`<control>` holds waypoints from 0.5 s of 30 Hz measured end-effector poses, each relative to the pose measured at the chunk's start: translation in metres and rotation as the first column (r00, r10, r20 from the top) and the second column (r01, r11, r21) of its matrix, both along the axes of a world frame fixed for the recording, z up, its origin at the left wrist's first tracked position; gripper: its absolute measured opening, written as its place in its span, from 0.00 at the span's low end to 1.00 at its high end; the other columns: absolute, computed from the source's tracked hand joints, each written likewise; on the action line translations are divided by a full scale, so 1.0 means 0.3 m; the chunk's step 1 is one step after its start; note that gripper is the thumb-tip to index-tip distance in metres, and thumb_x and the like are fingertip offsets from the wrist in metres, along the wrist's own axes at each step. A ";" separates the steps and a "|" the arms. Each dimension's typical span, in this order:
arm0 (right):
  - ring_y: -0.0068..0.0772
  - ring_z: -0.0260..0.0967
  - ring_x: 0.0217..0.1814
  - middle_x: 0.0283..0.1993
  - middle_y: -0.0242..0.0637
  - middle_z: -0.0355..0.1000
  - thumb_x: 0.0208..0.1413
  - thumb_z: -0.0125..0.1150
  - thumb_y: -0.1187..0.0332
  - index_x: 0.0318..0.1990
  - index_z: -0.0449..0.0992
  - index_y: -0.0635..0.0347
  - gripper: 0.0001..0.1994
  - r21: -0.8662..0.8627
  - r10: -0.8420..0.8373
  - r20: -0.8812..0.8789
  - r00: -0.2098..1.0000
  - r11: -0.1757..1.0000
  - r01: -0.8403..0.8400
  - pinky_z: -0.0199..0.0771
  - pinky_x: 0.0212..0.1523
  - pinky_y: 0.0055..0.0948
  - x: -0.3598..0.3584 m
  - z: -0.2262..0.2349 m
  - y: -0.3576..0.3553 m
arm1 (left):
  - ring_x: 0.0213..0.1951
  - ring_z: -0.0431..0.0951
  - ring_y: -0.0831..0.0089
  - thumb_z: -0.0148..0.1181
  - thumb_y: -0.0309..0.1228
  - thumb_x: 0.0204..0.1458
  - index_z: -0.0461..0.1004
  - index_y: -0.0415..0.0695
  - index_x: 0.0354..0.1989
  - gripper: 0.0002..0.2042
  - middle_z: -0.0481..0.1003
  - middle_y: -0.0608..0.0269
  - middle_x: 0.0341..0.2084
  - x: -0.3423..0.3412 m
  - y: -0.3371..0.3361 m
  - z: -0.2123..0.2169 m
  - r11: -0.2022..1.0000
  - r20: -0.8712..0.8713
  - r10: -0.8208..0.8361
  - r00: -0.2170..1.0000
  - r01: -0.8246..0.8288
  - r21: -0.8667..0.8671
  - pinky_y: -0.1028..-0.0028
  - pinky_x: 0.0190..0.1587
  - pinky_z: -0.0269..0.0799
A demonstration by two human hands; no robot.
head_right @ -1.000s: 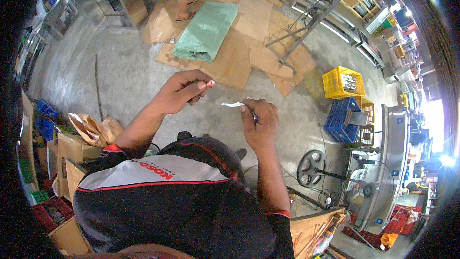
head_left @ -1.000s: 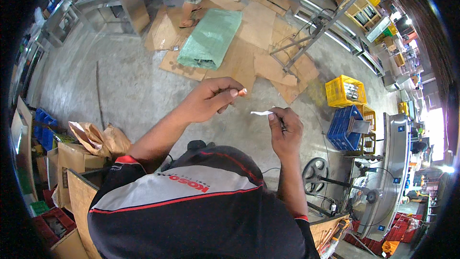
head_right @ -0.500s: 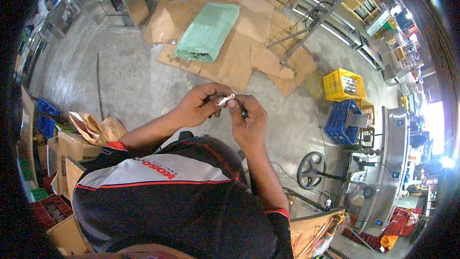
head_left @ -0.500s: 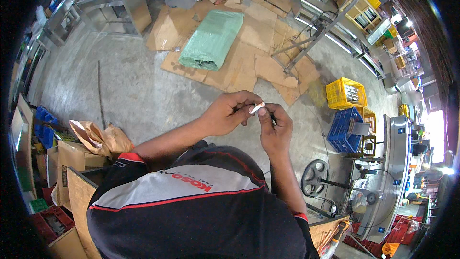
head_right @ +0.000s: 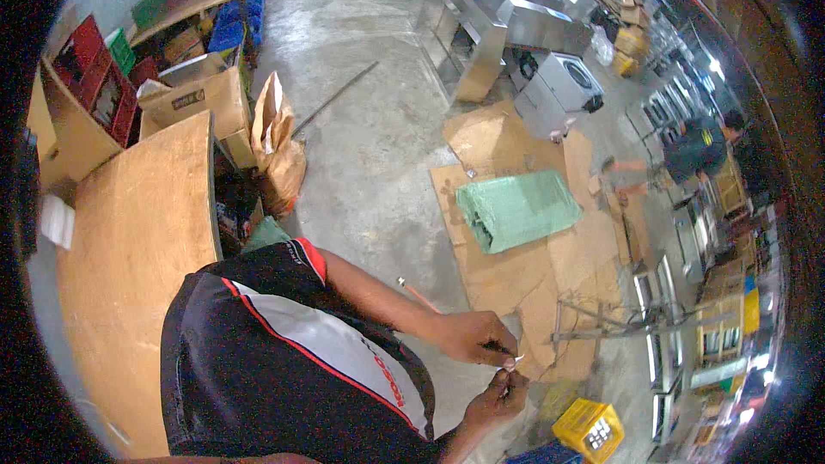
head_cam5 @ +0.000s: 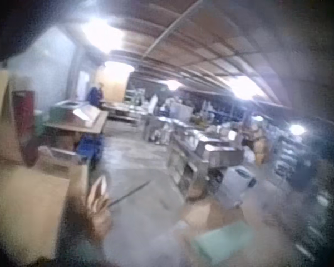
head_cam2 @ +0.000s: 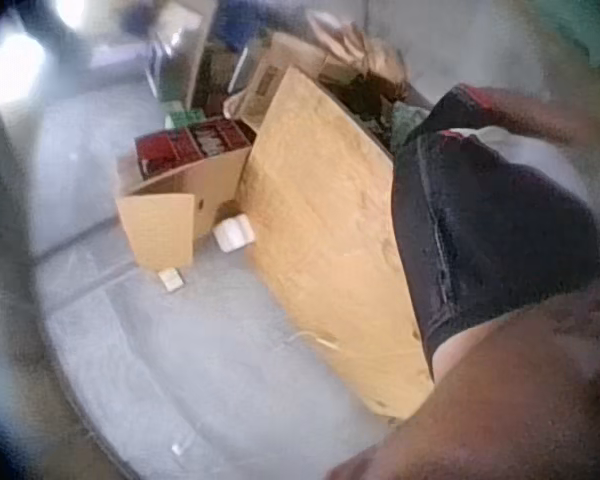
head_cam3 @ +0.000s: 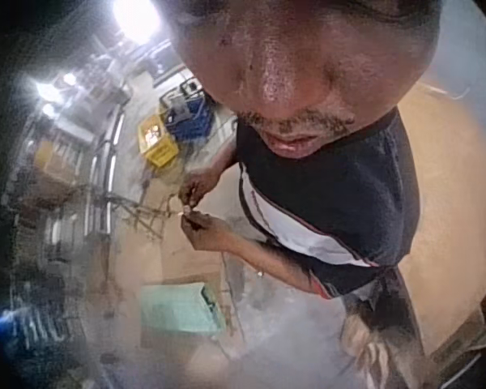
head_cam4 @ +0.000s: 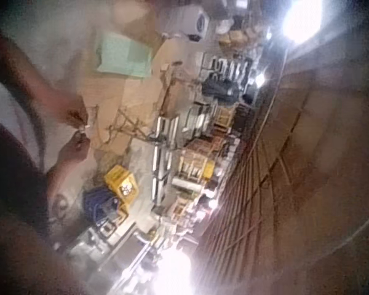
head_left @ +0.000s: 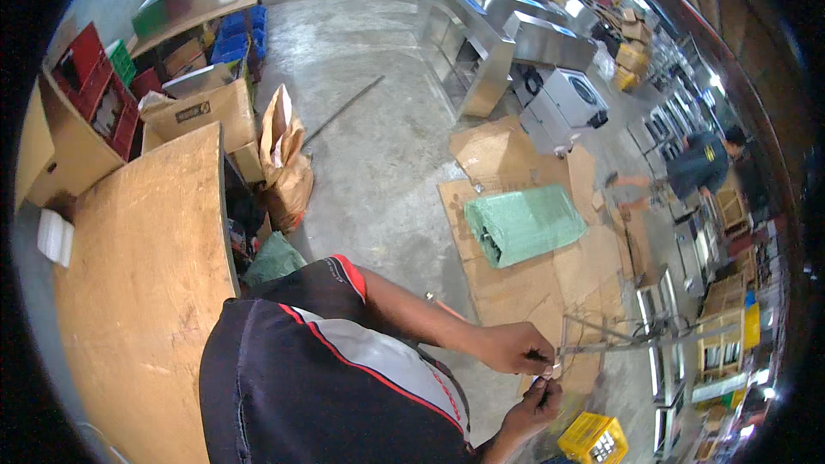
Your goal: The person repeatedly wraps white tape around the ends of short copper tubes. They pick up each tube, apply tape by hand, and place the finished pieces on the table. The process is repeated for multiple tubes throughout the clip.
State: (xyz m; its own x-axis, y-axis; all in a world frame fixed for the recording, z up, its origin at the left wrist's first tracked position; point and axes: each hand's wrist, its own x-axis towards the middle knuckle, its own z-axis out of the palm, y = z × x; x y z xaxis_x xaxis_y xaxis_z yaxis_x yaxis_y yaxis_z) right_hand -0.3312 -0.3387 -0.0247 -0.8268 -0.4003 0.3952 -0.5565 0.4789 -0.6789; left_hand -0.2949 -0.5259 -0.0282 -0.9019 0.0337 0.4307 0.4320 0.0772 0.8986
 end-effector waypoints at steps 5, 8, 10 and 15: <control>0.39 0.64 0.27 0.26 0.45 0.67 0.63 0.54 0.61 0.30 0.70 0.70 0.17 -0.027 0.085 0.058 0.995 0.996 -0.083 0.63 0.29 0.36 -0.020 -0.006 -0.031 | 0.22 0.73 0.79 0.56 0.43 0.61 0.77 0.39 0.33 0.17 0.74 0.67 0.19 0.033 0.005 0.009 0.984 0.149 -0.002 0.989 -0.025 0.179 0.73 0.25 0.69; 0.39 0.64 0.27 0.25 0.44 0.67 0.64 0.53 0.59 0.30 0.70 0.69 0.18 -0.111 0.093 0.117 0.989 0.991 -0.080 0.62 0.28 0.37 0.002 0.008 -0.067 | 0.21 0.72 0.80 0.59 0.43 0.59 0.78 0.41 0.33 0.16 0.74 0.69 0.20 0.013 -0.001 -0.018 0.949 0.193 -0.081 0.978 0.017 0.314 0.76 0.23 0.68; 0.39 0.64 0.27 0.25 0.44 0.67 0.64 0.54 0.59 0.30 0.70 0.69 0.18 -0.063 0.098 0.059 0.993 0.994 -0.094 0.62 0.28 0.37 -0.013 -0.001 -0.060 | 0.21 0.71 0.81 0.61 0.43 0.57 0.78 0.42 0.32 0.15 0.74 0.70 0.20 0.009 -0.007 -0.017 0.933 0.241 -0.135 0.961 0.041 0.357 0.76 0.23 0.67; 0.40 0.63 0.26 0.24 0.43 0.66 0.62 0.55 0.59 0.29 0.69 0.68 0.18 -0.026 0.110 0.055 0.992 0.994 -0.109 0.61 0.27 0.37 -0.034 -0.017 -0.040 | 0.20 0.70 0.81 0.64 0.40 0.55 0.78 0.43 0.32 0.12 0.73 0.71 0.19 -0.012 -0.014 -0.046 0.856 0.275 -0.334 0.902 0.168 0.489 0.77 0.21 0.64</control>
State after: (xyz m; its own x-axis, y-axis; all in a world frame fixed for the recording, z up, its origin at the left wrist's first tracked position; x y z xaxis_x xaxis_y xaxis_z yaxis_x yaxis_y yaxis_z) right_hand -0.3414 -0.3507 -0.0297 -0.7997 -0.4809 0.3594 -0.5653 0.4016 -0.7205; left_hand -0.2984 -0.5301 -0.0419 -0.9792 0.1598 0.1247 0.0441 -0.4324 0.9006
